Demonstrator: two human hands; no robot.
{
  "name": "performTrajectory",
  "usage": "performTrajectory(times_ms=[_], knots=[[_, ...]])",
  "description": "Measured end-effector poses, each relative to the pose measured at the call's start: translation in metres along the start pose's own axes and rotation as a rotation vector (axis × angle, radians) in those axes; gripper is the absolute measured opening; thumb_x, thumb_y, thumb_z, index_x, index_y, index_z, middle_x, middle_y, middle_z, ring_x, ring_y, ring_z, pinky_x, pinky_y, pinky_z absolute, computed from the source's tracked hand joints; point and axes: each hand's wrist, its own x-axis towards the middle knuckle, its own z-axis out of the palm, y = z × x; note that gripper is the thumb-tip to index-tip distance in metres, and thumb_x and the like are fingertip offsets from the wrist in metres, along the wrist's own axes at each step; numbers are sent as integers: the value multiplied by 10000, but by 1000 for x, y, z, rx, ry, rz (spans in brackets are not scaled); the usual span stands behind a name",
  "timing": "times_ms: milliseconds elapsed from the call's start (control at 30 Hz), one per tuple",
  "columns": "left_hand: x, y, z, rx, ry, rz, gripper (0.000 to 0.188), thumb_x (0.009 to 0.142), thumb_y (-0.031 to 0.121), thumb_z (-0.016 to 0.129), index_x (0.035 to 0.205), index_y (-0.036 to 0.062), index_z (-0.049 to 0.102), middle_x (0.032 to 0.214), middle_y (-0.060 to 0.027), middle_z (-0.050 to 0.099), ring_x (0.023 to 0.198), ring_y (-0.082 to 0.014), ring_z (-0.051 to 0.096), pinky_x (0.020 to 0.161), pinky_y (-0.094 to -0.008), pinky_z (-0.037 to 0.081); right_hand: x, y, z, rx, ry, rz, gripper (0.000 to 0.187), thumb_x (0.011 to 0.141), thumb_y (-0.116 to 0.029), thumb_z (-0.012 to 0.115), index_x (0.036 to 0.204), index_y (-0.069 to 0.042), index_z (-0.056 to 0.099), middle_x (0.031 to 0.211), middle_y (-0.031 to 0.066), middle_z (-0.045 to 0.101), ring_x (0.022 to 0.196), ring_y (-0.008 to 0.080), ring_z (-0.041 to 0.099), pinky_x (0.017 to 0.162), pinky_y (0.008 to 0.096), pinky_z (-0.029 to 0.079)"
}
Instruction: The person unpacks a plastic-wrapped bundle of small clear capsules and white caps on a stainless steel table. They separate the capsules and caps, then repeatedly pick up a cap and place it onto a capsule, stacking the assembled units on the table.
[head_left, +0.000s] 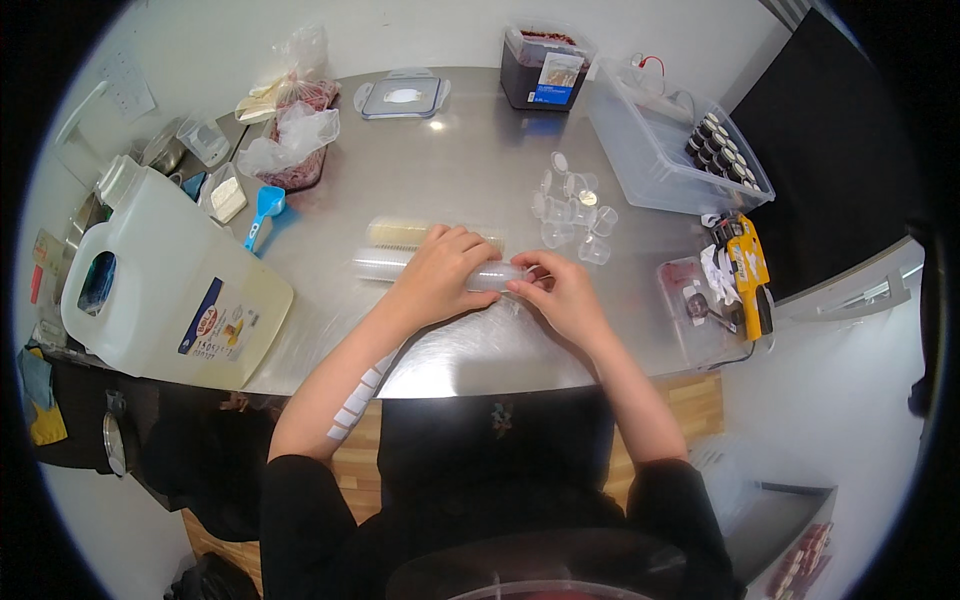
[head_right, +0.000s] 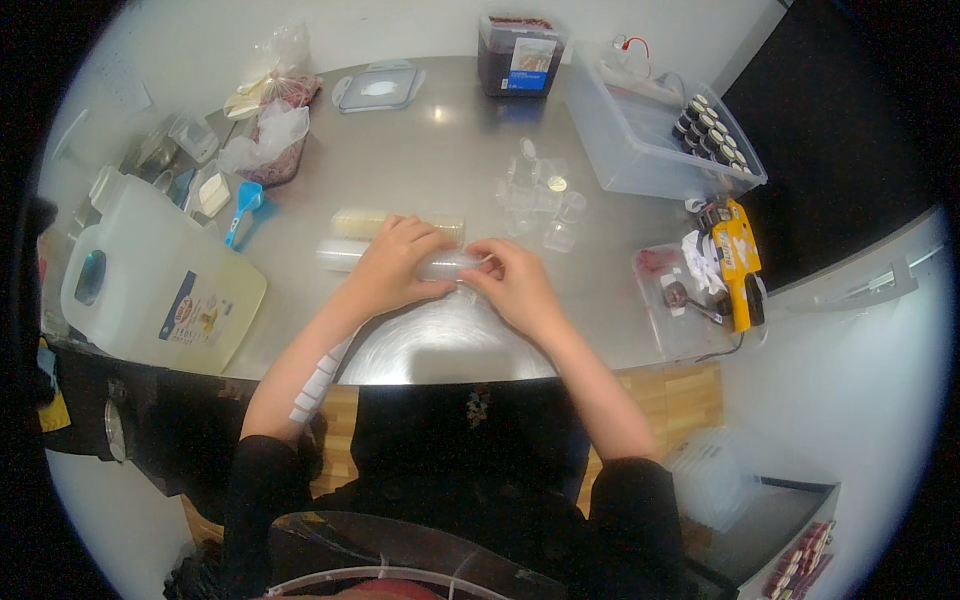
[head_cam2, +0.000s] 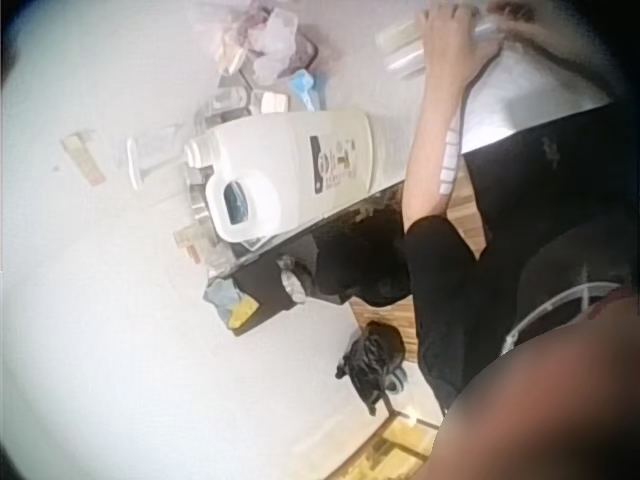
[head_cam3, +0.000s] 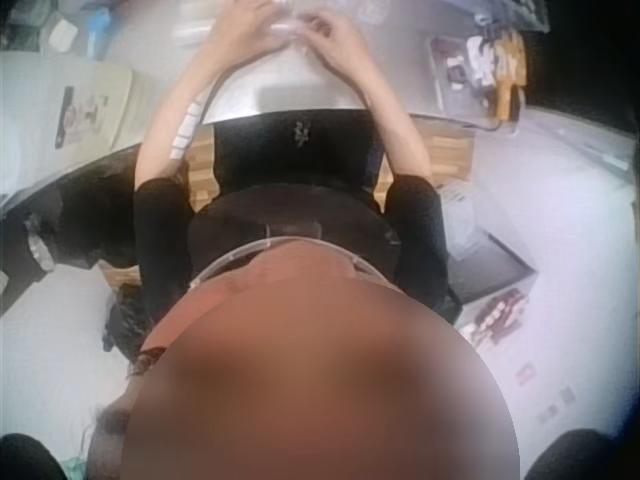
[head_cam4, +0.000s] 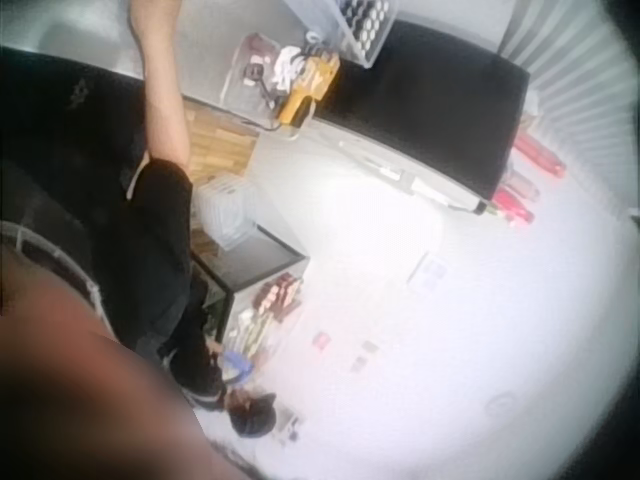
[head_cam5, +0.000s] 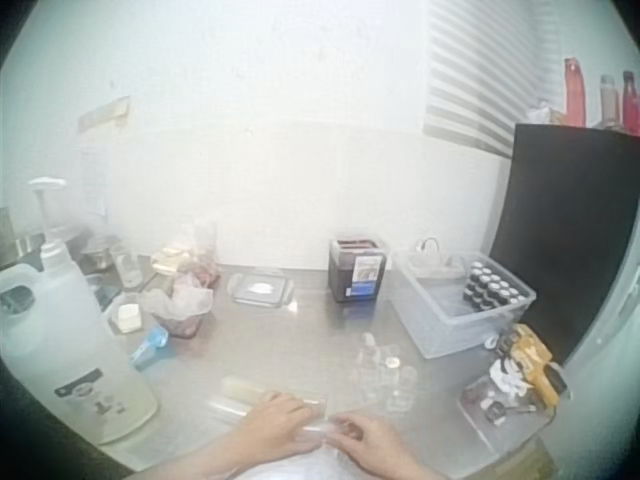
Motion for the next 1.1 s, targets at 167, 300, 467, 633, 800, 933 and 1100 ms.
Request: performTrajectory(times_ms=[167, 300, 467, 633, 800, 933, 1100], knots=[[0, -3, -1, 42, 3, -4, 436, 636, 209, 831, 1011, 70, 658, 1014, -83, 648, 977, -266, 587, 911, -378, 417, -1, 5, -8, -78, 59, -39, 345, 822, -152, 750, 1135, -37, 663, 986, 127, 658, 768, 204, 622, 749, 307, 519], [-1, -3, -3, 64, -1, -16, 444, 640, 196, 827, 1030, 69, 655, 1035, -92, 639, 995, -268, 581, 920, -380, 420, 0, 0, -12, -299, 125, -168, 336, 834, -156, 730, 1145, -48, 661, 1077, 144, 670, 819, 280, 646, 771, 355, 532], [0, -2, -9, 71, -5, -47, 444, 659, 193, 809, 1053, 66, 648, 1050, -101, 633, 1004, -273, 576, 920, -381, 419, 8, -6, -20, -360, 100, -76, 315, 850, -157, 701, 1145, -52, 662, 1151, 142, 657, 917, 331, 647, 815, 399, 540], [0, -1, -7, 54, -23, -40, 419, 677, 195, 789, 1047, 63, 645, 1038, -101, 633, 1001, -272, 577, 911, -381, 414, 9, -4, -11, -464, 311, -239, 248, 868, -142, 660, 1102, -61, 669, 1099, 124, 662, 926, 323, 652, 797, 416, 526], [0, 0, -5, 51, 1, -31, 412, 676, 194, 791, 1035, 62, 636, 1018, -99, 631, 992, -272, 577, 909, -381, 412, -3, 2, -8, -445, 220, -304, 194, 862, -118, 648, 1049, -68, 662, 1078, 120, 646, 918, 316, 648, 780, 407, 523], [0, 0, -6, 47, -5, -33, 417, 685, 198, 792, 1042, 66, 622, 1020, -97, 633, 990, -276, 575, 914, -384, 410, -8, 10, -22, -610, 506, -343, 166, 846, -129, 661, 998, -64, 676, 1110, 128, 633, 989, 321, 612, 827, 413, 509], [0, 1, -4, 41, -13, -39, 416, 699, 198, 792, 1053, 73, 612, 1020, -96, 632, 991, -277, 573, 918, -386, 408, -12, 25, -45, -739, 557, -116, 235, 820, -133, 675, 1041, -55, 695, 1142, 132, 626, 1102, 335, 548, 911, 427, 478]])
